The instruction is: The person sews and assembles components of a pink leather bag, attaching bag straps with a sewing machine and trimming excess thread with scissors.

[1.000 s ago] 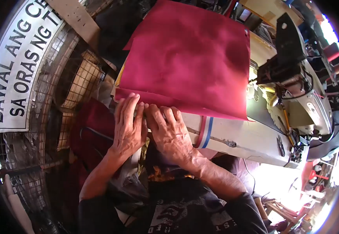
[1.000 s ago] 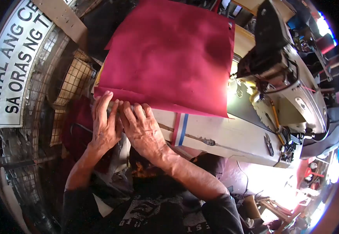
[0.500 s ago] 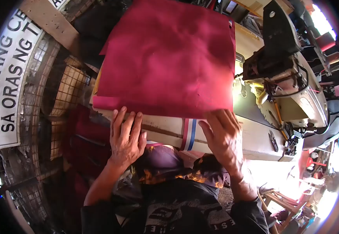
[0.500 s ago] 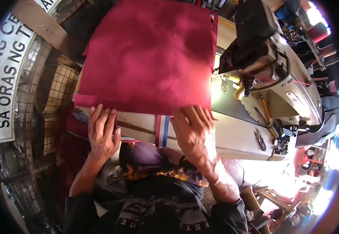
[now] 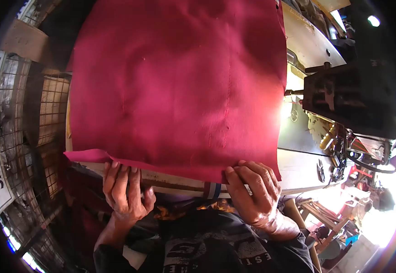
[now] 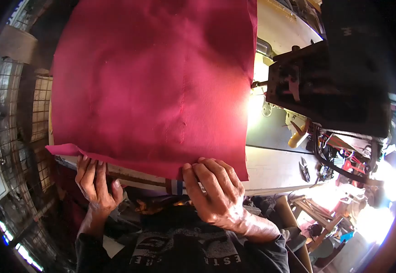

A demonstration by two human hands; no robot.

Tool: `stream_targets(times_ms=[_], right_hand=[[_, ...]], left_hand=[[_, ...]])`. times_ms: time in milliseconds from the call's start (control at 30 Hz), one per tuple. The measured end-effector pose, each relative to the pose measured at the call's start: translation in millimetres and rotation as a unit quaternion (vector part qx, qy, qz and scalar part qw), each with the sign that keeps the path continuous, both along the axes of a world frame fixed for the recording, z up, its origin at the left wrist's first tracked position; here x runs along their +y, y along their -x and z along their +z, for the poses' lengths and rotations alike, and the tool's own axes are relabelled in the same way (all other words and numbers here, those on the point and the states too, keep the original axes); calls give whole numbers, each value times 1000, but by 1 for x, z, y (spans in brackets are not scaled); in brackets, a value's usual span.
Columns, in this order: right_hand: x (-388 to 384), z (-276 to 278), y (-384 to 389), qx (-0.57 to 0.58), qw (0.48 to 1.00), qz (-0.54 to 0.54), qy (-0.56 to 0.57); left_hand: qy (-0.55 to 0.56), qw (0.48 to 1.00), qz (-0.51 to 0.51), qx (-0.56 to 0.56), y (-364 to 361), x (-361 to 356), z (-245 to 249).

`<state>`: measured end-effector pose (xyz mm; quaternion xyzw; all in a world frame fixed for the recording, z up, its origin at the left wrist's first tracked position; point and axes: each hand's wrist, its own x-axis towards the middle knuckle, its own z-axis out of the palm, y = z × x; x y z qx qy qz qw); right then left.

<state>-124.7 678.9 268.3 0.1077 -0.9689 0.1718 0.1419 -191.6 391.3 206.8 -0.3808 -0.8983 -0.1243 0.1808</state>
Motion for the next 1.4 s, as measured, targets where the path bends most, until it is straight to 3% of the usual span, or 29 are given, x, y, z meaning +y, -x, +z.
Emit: stream_targets(times_ms=[233, 433, 567, 833, 933, 967, 1067, 1100, 1200, 1400], right_hand=[[8, 14, 22, -78, 996, 21, 23], [10, 25, 36, -183, 981, -30, 59], [23, 24, 56, -267, 945, -44, 184], [29, 34, 81, -350, 935, 12, 64], [23, 46, 82, -340, 939, -46, 41], [19, 33, 73, -197, 980, -22, 10], [3, 36, 54, -96, 993, 8, -72], [3, 29, 44, -5, 993, 74, -93], [-8, 19, 20, 31, 986, 109, -123], [-28, -4, -12, -6, 988, 16, -154]], left_hand=[[-21, 1000, -5, -7, 0, -1, -5], [-13, 1000, -5, -3, -1, -3, -6], [-1, 1000, 19, -4, -2, 4, 0], [88, 996, 10, -28, 0, 8, 20], [92, 996, 7, -21, 0, 20, 31], [93, 995, 20, -30, -3, 22, 31], [91, 995, 28, -33, -4, 25, 34], [81, 996, 29, -37, -4, 24, 32], [68, 996, 33, -57, -5, 24, 34], [73, 994, 32, -70, -8, 27, 39]])
